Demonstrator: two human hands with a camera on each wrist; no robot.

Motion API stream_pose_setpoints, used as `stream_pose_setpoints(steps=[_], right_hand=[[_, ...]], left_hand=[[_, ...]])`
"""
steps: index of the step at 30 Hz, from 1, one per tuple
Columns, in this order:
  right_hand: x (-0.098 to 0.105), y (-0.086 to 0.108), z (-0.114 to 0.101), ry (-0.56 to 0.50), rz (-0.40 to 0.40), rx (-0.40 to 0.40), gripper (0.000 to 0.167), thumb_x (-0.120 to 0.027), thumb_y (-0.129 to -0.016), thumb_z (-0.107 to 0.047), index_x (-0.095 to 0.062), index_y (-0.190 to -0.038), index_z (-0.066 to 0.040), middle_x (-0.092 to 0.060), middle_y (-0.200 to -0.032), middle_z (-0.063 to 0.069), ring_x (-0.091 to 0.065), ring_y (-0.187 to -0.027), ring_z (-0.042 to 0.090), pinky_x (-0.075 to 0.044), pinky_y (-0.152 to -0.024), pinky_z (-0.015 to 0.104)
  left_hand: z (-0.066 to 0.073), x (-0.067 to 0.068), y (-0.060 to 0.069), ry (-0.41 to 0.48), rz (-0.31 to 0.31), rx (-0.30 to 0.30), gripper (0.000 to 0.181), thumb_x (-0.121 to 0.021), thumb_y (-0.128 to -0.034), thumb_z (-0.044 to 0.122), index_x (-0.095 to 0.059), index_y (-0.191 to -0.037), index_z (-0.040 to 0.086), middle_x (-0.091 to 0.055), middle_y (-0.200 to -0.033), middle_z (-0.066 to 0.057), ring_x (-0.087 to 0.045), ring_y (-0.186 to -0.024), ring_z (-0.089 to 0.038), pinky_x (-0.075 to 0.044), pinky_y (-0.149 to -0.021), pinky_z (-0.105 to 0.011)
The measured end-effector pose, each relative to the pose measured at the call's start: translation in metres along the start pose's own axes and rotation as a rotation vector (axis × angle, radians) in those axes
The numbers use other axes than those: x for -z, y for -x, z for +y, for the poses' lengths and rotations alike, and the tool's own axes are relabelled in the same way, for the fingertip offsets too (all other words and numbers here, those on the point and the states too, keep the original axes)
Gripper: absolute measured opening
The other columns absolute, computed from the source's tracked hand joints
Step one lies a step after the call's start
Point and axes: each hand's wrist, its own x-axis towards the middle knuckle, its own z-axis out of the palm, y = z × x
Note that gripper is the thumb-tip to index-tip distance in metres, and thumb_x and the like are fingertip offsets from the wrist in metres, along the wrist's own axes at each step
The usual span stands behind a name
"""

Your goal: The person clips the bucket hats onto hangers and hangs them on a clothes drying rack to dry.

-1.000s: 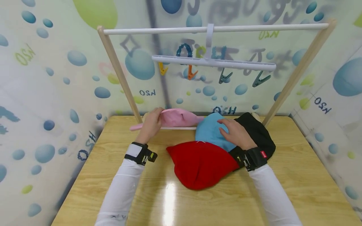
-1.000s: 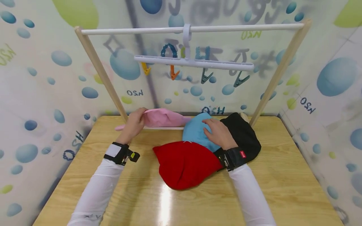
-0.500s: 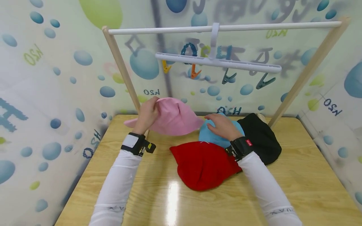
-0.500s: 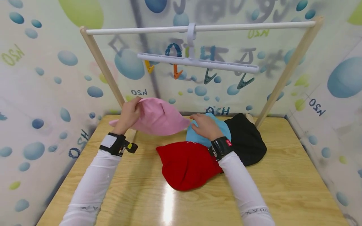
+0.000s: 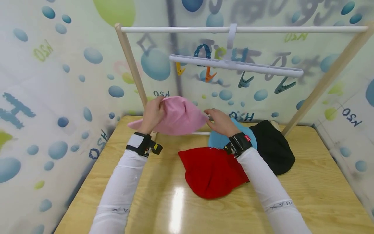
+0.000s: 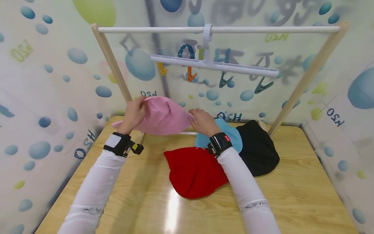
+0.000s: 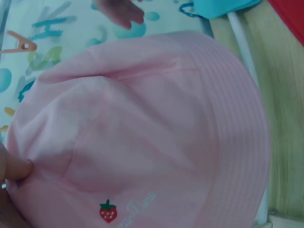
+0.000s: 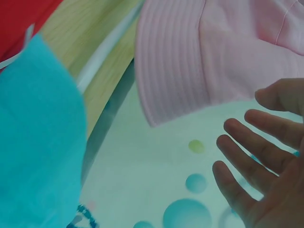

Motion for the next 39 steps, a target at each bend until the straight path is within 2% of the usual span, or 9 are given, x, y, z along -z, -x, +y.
stream_pose_setpoints(steps=[4, 11, 16, 20, 24, 27, 30, 35, 39], right_hand=[[0.001, -0.012, -0.010, -0.003, 0.018, -0.001, 0.040, -0.053, -0.098, -0.011, -0.050, -0.135, 0.002, -0.055, -0.130, 0.018, -0.052, -0.117, 0.032, -0.042, -0.097, 0.045], [0.001, -0.029, -0.024, 0.011, 0.067, 0.051, 0.039, -0.039, -0.101, -0.007, -0.045, -0.138, 0.004, -0.051, -0.133, 0.021, -0.050, -0.121, 0.033, -0.040, -0.099, 0.043], [0.011, -0.041, -0.033, 0.008, 0.124, 0.097, 0.041, -0.040, -0.099, -0.003, -0.041, -0.140, 0.005, -0.047, -0.135, 0.023, -0.049, -0.121, 0.034, -0.042, -0.097, 0.043], [0.022, -0.053, -0.042, -0.016, 0.168, 0.128, 0.045, -0.042, -0.097, -0.001, -0.036, -0.141, 0.008, -0.042, -0.139, 0.026, -0.044, -0.126, 0.034, -0.038, -0.101, 0.041], [0.034, -0.068, -0.052, -0.099, 0.225, 0.133, 0.049, -0.044, -0.097, 0.000, -0.031, -0.143, 0.009, -0.037, -0.143, 0.026, -0.036, -0.132, 0.034, -0.031, -0.107, 0.039], [0.041, -0.080, -0.060, -0.204, 0.261, 0.119, 0.052, -0.043, -0.098, -0.001, -0.026, -0.146, 0.008, -0.032, -0.147, 0.024, -0.034, -0.134, 0.033, -0.031, -0.107, 0.037], [0.046, -0.090, -0.065, -0.306, 0.242, 0.103, 0.057, -0.043, -0.100, -0.003, -0.017, -0.150, 0.005, -0.024, -0.152, 0.023, -0.029, -0.138, 0.030, -0.029, -0.108, 0.036], [0.048, -0.100, -0.068, -0.407, 0.171, 0.073, 0.065, -0.043, -0.101, -0.004, -0.005, -0.153, -0.001, -0.008, -0.159, 0.017, -0.011, -0.145, 0.022, -0.016, -0.113, 0.029], [0.046, -0.106, -0.069, -0.473, 0.189, 0.064, 0.064, -0.044, -0.100, -0.004, -0.008, -0.153, -0.003, -0.011, -0.159, 0.015, -0.013, -0.145, 0.022, -0.020, -0.112, 0.032]], left_hand=[[0.003, 0.005, -0.004, -0.004, 0.009, 0.004, 0.023, -0.047, -0.0935, -0.005, -0.063, -0.109, -0.010, -0.065, -0.101, -0.028, -0.062, -0.091, -0.041, -0.048, -0.082, -0.048], [0.004, 0.011, -0.003, -0.034, -0.001, 0.015, 0.022, -0.047, -0.0938, -0.003, -0.064, -0.107, -0.008, -0.066, -0.098, -0.026, -0.062, -0.086, -0.039, -0.048, -0.079, -0.049], [0.000, 0.014, -0.002, -0.024, -0.011, 0.029, 0.021, -0.047, -0.0934, -0.003, -0.064, -0.104, -0.007, -0.066, -0.094, -0.024, -0.058, -0.078, -0.035, -0.046, -0.073, -0.048], [-0.002, 0.018, -0.002, -0.007, 0.000, 0.033, 0.019, -0.046, -0.0937, -0.003, -0.063, -0.102, -0.007, -0.064, -0.090, -0.024, -0.053, -0.074, -0.034, -0.044, -0.069, -0.047], [-0.002, 0.022, -0.004, 0.011, 0.015, 0.043, 0.018, -0.046, -0.0938, -0.003, -0.062, -0.101, -0.008, -0.061, -0.087, -0.024, -0.052, -0.074, -0.035, -0.043, -0.069, -0.046], [-0.003, 0.024, -0.005, 0.013, 0.020, 0.055, 0.019, -0.046, -0.0932, -0.003, -0.063, -0.101, -0.008, -0.062, -0.087, -0.023, -0.053, -0.075, -0.036, -0.043, -0.070, -0.046], [-0.005, 0.026, -0.006, 0.018, 0.020, 0.064, 0.019, -0.047, -0.0928, -0.004, -0.063, -0.101, -0.008, -0.061, -0.085, -0.023, -0.052, -0.075, -0.035, -0.042, -0.071, -0.046], [-0.013, 0.028, -0.004, 0.001, 0.018, 0.088, 0.016, -0.045, -0.0922, -0.005, -0.061, -0.094, -0.009, -0.058, -0.082, -0.023, -0.051, -0.075, -0.035, -0.041, -0.070, -0.046], [-0.020, 0.030, -0.002, 0.004, 0.014, 0.119, 0.020, -0.045, -0.0918, -0.005, -0.062, -0.099, -0.010, -0.062, -0.091, -0.025, -0.054, -0.080, -0.037, -0.043, -0.074, -0.047]])
